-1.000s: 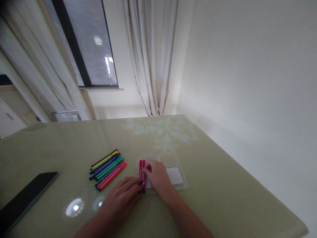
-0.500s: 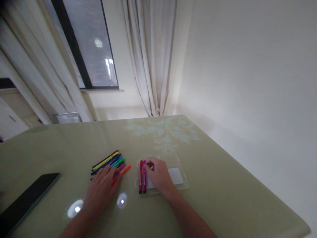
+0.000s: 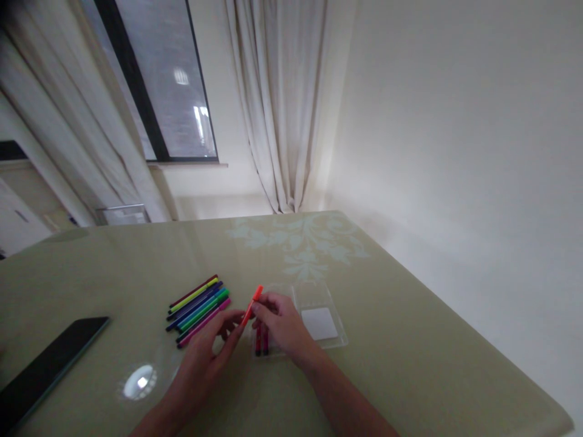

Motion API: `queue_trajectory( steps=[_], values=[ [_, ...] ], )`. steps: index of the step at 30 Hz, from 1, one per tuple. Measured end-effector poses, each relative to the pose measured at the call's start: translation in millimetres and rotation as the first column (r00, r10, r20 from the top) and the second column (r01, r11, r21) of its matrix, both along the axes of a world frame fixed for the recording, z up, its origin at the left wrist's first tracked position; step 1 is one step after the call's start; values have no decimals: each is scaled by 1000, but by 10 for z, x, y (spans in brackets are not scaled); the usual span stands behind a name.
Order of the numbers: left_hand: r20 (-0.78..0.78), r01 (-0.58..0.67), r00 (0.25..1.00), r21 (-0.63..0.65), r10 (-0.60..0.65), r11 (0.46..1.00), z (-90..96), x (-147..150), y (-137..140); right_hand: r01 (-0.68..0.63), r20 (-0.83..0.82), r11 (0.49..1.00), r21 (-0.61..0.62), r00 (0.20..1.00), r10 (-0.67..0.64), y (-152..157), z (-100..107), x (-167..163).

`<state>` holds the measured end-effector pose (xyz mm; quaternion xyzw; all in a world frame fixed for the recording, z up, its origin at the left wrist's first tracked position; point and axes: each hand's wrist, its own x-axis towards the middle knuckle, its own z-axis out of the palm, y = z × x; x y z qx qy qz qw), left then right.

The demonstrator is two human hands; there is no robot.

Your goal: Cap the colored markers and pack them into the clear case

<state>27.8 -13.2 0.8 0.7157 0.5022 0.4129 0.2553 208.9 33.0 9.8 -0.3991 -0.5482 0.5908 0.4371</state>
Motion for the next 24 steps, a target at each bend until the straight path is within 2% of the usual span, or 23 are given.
queue_trajectory(
  steps=[4,7,13,17,20,24],
  values=[
    [42,-31,999,-42,33,999,-30,6,2,34,-54,999,-28,998,-36,28,19,27],
    [9,-62,998,12,62,998,-40,19,3,3,-68,999,-40,998,-6,16,44,24],
    [-6,-88,996,76,89,993,-22,30,7,45,-53,999,2,998,-45,25,53,38],
    [-14,-102,994,135,105,986,-28,22,12,34,-73,998,-54,997,-38,18,43,41],
    [-32,-76,996,140,81,987,-34,22,4,50,-81,997,-61,995,-54,22,49,45],
    [-118,28,993,116,-15,993,-47,30,-38,175,-19,984,23,984,-175,97,89,165]
  ],
)
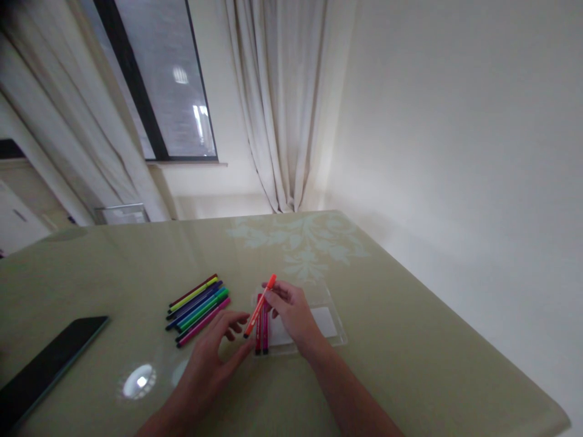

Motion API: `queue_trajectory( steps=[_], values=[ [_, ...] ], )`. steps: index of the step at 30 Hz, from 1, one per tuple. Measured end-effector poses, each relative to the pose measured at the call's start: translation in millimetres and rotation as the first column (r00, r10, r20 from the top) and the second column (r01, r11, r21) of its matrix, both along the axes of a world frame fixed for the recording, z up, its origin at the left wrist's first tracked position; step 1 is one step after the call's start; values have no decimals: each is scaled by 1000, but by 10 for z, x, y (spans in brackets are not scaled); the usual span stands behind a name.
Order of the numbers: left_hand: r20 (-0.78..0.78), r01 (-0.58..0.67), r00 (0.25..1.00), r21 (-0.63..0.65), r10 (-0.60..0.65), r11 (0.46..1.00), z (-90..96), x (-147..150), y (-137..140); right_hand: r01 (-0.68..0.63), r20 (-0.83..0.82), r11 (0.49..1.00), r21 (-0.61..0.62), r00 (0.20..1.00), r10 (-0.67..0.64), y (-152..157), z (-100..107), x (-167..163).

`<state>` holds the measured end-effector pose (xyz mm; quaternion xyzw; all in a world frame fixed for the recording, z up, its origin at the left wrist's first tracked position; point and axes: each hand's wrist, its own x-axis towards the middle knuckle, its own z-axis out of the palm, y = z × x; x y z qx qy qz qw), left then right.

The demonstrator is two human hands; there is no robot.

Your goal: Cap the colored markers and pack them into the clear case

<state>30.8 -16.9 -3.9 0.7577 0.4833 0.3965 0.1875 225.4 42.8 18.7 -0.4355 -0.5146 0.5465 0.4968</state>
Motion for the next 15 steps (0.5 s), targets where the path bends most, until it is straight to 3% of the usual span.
queue_trajectory(
  steps=[3,6,9,15],
  values=[
    [-188,135,974,30,-127,990,-33,4,-36,57,129,998,29,990,-61,73,25,153],
    [-348,246,911,30,-220,969,-73,9,-48,-16,286,1000,7,958,14,99,16,246],
    [-379,247,898,11,-225,969,-84,22,-41,-48,389,999,7,920,41,80,-31,234],
    [-427,231,880,5,-207,973,-26,70,-52,49,506,998,45,860,-65,40,-131,137]
  ],
)
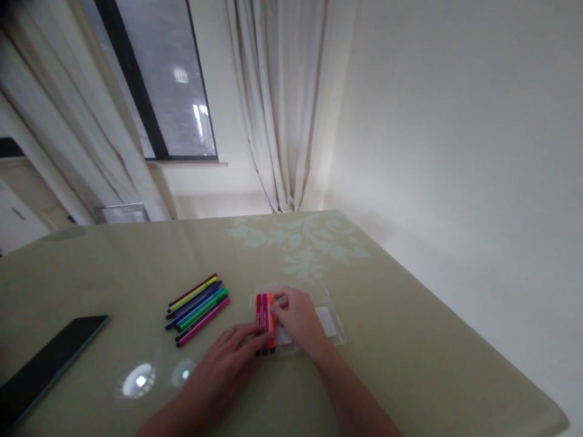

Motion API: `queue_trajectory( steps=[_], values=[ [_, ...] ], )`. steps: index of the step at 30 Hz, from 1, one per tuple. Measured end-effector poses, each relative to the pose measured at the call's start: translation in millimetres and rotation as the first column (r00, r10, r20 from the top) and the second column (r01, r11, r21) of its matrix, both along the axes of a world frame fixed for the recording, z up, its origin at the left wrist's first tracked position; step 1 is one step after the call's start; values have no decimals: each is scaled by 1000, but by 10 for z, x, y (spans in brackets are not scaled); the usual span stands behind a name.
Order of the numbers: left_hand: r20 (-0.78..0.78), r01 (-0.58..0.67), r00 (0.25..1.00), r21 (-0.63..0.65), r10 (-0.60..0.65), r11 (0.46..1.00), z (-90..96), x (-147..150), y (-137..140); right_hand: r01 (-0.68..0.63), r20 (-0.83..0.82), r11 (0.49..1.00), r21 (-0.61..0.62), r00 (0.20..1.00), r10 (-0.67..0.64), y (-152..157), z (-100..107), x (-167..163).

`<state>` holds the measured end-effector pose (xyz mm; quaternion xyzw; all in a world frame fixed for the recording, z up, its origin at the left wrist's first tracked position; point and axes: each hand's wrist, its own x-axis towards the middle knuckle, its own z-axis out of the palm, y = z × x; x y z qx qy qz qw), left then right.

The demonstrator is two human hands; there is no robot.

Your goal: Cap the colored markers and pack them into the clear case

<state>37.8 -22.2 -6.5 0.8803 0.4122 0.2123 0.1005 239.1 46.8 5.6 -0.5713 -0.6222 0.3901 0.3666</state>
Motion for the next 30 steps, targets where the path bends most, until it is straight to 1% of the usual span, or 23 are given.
queue_trajectory(
  steps=[4,8,10,13,14,15,16,17,18,19,20,21,22,24,26,28,30],
  values=[
    [-60,-4,998,31,6,1000,14,22,-19,-23,101,999,22,995,21,-18,24,-19],
    [-64,3,998,25,-1,1000,28,30,-31,-57,251,997,59,967,40,-33,61,-34],
    [-45,14,999,20,-13,1000,32,23,-27,-57,278,996,66,960,36,-32,62,-37],
    [15,17,1000,16,-17,1000,21,-43,21,-59,265,996,69,963,39,-22,53,-27],
    [34,-21,999,23,20,1000,15,-87,51,-59,254,996,69,966,39,-18,50,-23],
    [46,-89,995,37,87,995,9,-142,87,-56,242,996,69,969,37,-15,48,-19],
    [46,-190,981,60,187,980,5,-206,127,-52,230,996,71,972,34,-13,47,-16],
    [34,-316,949,91,314,944,4,-274,167,-50,220,996,75,975,32,-12,47,-16],
    [6,-433,900,128,436,892,7,-343,205,-49,213,996,80,977,31,-12,48,-18],
    [-33,-526,843,160,537,835,13,-407,237,-48,208,995,87,978,29,-14,51,-22],
    [-72,-586,792,184,606,789,20,-463,262,-48,202,994,96,979,28,-18,55,-28],
    [-110,-617,759,195,642,763,28,-506,281,-48,195,993,108,980,26,-22,60,-34],
    [-140,-628,743,191,654,754,35,-536,293,-47,186,992,118,982,24,-28,65,-41],
    [-161,-610,762,147,627,779,38,-558,307,-39,161,990,137,987,17,-39,75,-53],
    [-128,-570,808,79,575,818,30,-540,312,-44,138,987,154,990,23,-49,81,-64],
    [-46,-532,846,-26,531,846,20,-494,310,-71,121,984,166,991,51,-60,81,-79],
    [91,-481,861,-172,500,860,18,-423,294,-123,104,978,170,989,106,-77,78,-105]
  ],
)
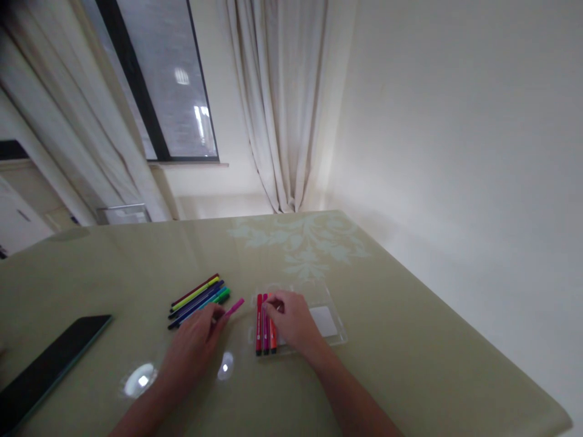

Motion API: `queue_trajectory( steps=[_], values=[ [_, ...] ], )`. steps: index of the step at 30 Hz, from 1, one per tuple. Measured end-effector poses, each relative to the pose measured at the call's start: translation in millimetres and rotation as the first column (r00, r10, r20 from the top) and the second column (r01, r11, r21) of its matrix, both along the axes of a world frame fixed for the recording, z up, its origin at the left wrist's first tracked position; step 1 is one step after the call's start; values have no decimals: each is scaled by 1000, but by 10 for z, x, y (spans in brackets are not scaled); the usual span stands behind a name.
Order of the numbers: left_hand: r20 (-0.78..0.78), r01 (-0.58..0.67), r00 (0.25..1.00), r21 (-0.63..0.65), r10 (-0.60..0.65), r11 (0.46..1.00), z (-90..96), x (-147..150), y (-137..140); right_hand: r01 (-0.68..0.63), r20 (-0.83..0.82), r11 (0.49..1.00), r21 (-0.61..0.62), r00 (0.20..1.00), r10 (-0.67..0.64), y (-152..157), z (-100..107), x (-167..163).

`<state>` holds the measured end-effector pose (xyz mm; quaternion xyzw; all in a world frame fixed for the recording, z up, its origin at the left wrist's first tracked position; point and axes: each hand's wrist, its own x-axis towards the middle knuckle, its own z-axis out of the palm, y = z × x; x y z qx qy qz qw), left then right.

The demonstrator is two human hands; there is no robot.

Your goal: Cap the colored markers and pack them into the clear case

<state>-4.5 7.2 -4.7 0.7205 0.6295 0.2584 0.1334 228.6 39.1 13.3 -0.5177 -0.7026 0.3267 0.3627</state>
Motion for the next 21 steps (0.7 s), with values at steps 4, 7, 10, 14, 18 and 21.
queue_trajectory(
  steps=[4,7,10,14,18,21],
  values=[
    [342,102,936,-47,-80,994,33,186,-95,-155,-136,985,-70,980,145,-57,-7,-89],
    [446,151,889,-59,-109,987,62,301,-177,-246,-335,961,-127,922,191,-85,-9,-149],
    [490,191,859,-43,-146,981,74,345,-212,-226,-483,962,-153,866,126,-65,-7,-156],
    [495,200,853,-16,-166,980,92,342,-210,-190,-563,963,-191,825,51,-10,-9,-119],
    [515,202,845,-50,-148,978,112,355,-221,-236,-562,952,-194,822,89,-14,-11,-127],
    [432,212,879,19,-200,977,83,360,-232,-224,-551,955,-192,831,84,-14,23,-107]
  ],
)
